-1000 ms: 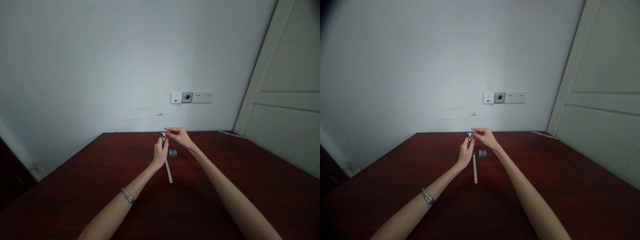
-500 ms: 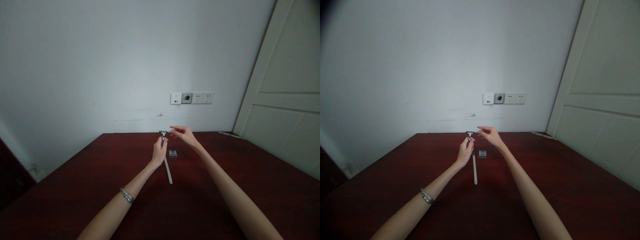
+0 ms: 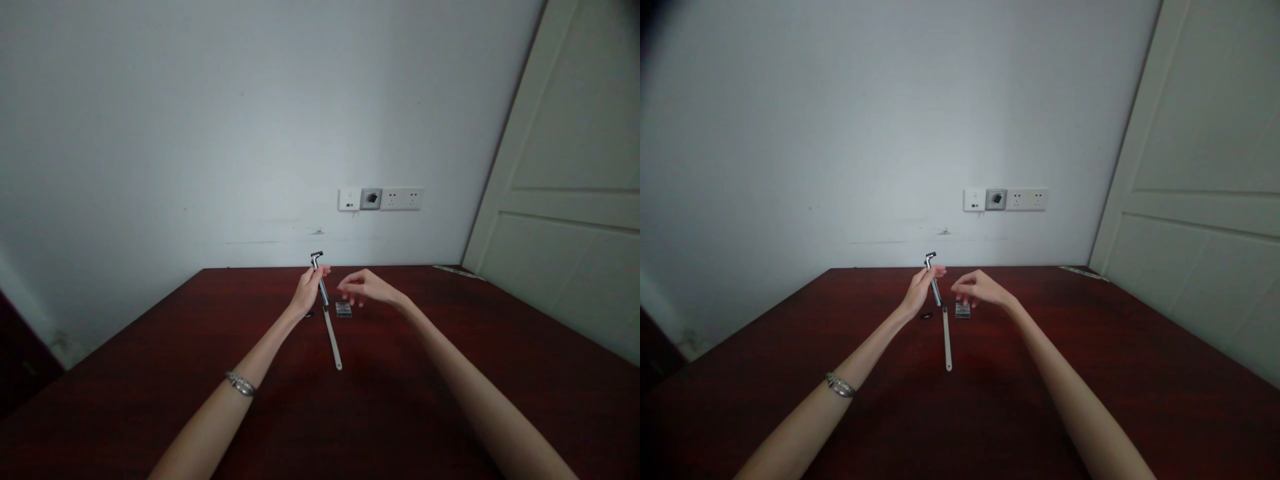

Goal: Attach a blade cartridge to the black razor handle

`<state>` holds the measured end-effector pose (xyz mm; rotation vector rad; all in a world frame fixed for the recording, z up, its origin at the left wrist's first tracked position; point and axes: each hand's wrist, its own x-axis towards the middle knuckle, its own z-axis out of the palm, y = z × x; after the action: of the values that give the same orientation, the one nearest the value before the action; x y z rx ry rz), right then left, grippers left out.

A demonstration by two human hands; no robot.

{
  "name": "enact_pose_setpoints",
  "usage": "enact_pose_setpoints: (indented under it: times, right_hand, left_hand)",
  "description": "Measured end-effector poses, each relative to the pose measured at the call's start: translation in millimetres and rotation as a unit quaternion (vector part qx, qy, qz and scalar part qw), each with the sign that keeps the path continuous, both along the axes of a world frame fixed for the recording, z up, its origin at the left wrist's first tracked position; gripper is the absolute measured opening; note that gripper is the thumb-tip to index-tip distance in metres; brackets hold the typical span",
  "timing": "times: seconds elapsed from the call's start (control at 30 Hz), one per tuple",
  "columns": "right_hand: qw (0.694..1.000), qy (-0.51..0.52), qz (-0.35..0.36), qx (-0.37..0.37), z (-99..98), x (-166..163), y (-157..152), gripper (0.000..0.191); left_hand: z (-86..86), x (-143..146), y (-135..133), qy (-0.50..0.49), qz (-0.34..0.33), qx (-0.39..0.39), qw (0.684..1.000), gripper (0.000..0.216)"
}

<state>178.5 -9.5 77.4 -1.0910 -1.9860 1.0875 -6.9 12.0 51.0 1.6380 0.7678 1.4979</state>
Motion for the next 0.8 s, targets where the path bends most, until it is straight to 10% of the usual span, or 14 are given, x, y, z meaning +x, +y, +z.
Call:
enact_pose_setpoints:
  times: [0.53, 0.8]
  right_hand:
    - [0.998, -0.016, 0.044, 0.042, -12.9, -36, -9, 0.044]
    - [0.954, -0.090, -0.136, 0.250, -26.5, -32, -3, 0.036]
  left_hand:
    - [1.0, -3, 4, 0.021, -0.096, -0.049, 0.994, 0.042]
    - [-1.1, -12, 14, 0.134, 0.042, -0.025, 0.990, 0.041]
